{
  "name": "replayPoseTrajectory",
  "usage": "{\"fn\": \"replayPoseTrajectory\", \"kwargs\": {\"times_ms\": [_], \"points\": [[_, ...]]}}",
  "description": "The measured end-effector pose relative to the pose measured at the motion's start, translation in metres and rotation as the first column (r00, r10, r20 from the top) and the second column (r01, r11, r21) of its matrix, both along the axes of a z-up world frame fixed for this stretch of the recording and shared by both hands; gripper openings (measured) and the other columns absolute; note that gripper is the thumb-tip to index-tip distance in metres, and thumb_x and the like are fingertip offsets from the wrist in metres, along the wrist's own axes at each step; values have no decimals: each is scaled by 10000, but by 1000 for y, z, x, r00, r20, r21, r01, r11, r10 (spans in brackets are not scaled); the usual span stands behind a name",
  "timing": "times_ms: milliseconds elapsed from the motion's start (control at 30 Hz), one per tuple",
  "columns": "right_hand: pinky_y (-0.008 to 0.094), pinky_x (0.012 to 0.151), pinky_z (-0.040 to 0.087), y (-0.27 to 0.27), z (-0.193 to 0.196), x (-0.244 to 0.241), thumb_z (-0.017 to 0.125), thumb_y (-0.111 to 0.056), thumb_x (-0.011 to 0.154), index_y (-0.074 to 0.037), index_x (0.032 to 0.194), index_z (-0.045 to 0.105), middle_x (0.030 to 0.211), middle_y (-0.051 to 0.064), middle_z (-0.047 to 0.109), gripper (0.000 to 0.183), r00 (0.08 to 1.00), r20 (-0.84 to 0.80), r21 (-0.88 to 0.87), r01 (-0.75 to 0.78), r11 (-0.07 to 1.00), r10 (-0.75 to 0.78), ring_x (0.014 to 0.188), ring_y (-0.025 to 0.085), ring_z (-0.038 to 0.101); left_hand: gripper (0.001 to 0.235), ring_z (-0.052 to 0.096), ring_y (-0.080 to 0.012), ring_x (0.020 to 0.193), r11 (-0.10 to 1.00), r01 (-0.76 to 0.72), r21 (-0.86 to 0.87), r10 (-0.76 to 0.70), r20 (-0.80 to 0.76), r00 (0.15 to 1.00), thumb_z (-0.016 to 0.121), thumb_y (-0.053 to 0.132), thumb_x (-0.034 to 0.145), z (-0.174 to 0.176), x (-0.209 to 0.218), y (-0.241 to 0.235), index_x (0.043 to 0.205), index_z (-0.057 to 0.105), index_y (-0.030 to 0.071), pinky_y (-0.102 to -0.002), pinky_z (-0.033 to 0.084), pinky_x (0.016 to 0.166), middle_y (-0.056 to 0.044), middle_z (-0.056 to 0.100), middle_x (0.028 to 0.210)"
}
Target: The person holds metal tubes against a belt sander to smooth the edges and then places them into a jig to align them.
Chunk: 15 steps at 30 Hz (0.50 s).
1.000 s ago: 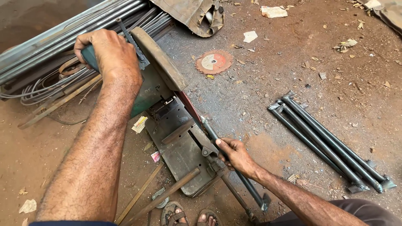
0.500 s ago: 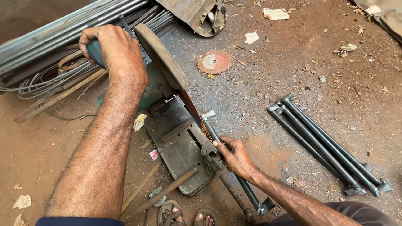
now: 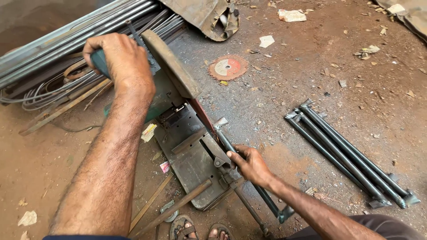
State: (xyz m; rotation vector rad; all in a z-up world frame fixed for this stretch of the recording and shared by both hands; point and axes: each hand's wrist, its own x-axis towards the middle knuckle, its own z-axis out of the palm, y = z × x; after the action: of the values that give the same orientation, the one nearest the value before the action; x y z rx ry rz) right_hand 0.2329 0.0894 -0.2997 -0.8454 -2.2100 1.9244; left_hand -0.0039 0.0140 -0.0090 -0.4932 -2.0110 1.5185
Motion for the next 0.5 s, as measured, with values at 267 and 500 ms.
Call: {"fn": "replayPoseTrajectory", "kwargs": {"times_ms": [267,500], "points": [[270,425,426,26,11,-1,642,-376,951,-124,1251,604,717,5,666,394,997,-50,-197,53,979,-64,521,90,528,597,576,-171,532,997,-34,68,34,8,999,752,623,853,-13,-18,-6,1060,767,63,-414,458,495,-27,610,657],[249,438,425,37,-20,-6,538,-401,1068,-33,1023,658,723,1,626,390,982,-183,-276,-2,961,-51,545,76,491,602,570,-177,452,1000,-30,-4,30,11,999,747,647,781,-2,-8,-2,971,781,77,-410,425,389,-52,607,548]]}}
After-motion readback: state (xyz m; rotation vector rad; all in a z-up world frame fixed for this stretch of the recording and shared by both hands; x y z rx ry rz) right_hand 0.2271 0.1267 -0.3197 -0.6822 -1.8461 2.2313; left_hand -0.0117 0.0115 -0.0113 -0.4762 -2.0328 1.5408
